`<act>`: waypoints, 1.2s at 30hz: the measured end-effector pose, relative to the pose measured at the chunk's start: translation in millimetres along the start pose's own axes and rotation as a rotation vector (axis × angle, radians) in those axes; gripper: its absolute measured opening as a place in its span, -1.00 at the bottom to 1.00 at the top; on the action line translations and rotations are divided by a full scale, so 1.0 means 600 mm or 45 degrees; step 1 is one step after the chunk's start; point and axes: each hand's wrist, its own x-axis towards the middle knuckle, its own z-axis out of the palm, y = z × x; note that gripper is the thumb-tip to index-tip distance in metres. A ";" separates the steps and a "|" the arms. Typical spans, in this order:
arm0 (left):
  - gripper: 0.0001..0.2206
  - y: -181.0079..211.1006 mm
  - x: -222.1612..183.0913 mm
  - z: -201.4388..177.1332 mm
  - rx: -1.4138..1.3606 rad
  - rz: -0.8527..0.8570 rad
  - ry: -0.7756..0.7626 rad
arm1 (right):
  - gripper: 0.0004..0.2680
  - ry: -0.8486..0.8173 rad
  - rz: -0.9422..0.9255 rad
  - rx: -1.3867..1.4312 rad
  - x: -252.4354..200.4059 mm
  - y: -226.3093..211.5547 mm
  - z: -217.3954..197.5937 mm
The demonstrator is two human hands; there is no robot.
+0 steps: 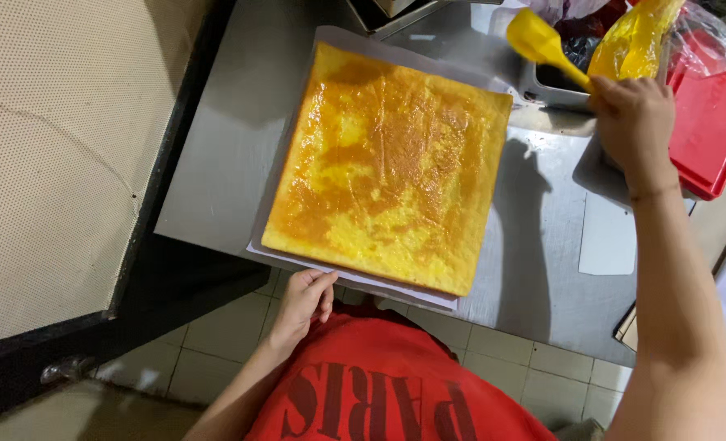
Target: The person prepares a sheet cake for rolling by using a scraper to loosen the edges, flipping it onto a piece of paper, removing the baking parchment, applying a yellow filling with a piping bag, spreading the filling with a spatula, and then rolling the cake with the paper.
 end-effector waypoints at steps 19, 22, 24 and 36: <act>-0.46 0.087 -0.038 0.027 0.072 -0.166 0.049 | -0.83 0.085 -0.163 0.241 -0.230 -0.604 -0.075; -0.47 0.070 -0.029 0.019 0.036 -0.144 0.032 | -0.89 0.220 -0.019 0.178 -0.226 -0.622 -0.077; -0.47 0.044 -0.013 0.014 0.010 -0.130 0.025 | -0.92 0.268 0.028 0.184 -0.234 -0.619 -0.059; -0.65 0.019 0.007 0.006 1.194 2.116 0.558 | -0.99 0.386 0.163 0.097 -0.225 -0.588 -0.088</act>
